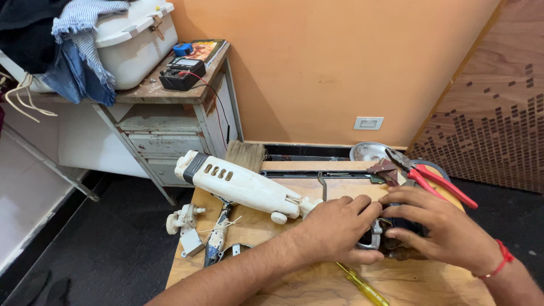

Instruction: The person disassembles an electric fan motor by hand, using a screwdriver and pliers to remove the housing and internal components, and applies black adhesive tape to the wiring.

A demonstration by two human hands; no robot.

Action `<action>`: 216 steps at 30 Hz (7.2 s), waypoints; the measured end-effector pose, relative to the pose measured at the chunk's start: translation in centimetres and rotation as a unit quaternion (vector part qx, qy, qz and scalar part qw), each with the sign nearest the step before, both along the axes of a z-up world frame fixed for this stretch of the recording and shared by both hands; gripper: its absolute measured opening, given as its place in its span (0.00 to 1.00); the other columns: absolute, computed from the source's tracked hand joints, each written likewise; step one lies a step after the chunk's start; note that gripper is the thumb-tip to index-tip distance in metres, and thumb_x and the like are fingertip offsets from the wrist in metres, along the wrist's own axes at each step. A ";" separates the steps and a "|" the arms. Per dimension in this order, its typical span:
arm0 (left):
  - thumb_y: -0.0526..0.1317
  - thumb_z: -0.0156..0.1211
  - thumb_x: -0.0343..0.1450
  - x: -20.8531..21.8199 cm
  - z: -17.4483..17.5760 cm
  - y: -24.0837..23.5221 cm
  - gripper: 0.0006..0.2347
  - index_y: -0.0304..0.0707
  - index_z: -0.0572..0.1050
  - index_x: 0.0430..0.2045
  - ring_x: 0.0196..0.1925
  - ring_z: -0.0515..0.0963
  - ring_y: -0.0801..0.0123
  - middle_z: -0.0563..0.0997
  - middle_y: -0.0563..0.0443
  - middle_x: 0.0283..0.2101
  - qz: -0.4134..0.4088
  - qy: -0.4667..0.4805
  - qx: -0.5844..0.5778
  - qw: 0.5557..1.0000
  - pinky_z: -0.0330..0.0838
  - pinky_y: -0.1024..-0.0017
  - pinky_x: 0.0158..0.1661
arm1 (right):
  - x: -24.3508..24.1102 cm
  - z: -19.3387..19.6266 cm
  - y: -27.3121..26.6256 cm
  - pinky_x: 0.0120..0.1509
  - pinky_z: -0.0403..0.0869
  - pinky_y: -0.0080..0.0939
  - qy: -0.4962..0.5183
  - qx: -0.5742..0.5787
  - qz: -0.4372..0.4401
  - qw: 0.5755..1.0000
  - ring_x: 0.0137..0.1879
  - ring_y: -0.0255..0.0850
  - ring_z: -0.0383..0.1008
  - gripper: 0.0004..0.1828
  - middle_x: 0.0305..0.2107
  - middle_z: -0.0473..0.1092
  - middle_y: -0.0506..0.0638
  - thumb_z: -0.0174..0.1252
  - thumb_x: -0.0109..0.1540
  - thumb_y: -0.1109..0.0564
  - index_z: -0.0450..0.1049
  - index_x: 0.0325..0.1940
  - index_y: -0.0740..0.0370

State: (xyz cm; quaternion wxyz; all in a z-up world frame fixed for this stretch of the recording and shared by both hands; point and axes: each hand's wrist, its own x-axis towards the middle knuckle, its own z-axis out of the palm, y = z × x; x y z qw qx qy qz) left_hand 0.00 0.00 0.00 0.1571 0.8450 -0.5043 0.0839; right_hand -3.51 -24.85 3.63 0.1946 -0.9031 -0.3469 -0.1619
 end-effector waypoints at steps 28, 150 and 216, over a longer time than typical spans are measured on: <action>0.62 0.77 0.48 41.6 6.0 34.8 0.50 0.29 0.66 0.62 0.69 0.69 0.42 0.70 0.29 0.65 0.608 0.074 -0.114 0.782 0.65 0.55 0.66 | 6.6 -23.0 -17.0 0.70 0.73 0.47 0.000 -0.048 -0.091 0.995 0.58 0.37 0.81 0.17 0.39 0.79 0.35 0.58 0.59 0.40 0.79 0.46 0.47; 0.46 0.65 0.67 1.7 3.6 -1.8 0.15 0.29 0.74 0.33 0.50 0.73 0.49 0.73 0.41 0.44 -0.022 0.111 -0.076 0.991 0.70 0.56 0.50 | -4.3 -1.3 -9.5 0.50 0.77 0.40 0.239 0.045 -0.177 0.954 0.43 0.40 0.78 0.08 0.30 0.81 0.48 0.65 0.52 0.61 0.83 0.35 0.58; 0.47 0.69 0.64 0.3 2.3 -1.4 0.18 0.37 0.74 0.39 0.53 0.73 0.54 0.77 0.48 0.44 0.015 0.063 -0.168 0.984 0.64 0.56 0.54 | -4.7 -2.0 -7.2 0.36 0.77 0.38 -0.080 0.540 -0.102 0.832 0.36 0.42 0.77 0.14 0.35 0.72 0.61 0.50 0.82 0.52 0.51 0.57 0.56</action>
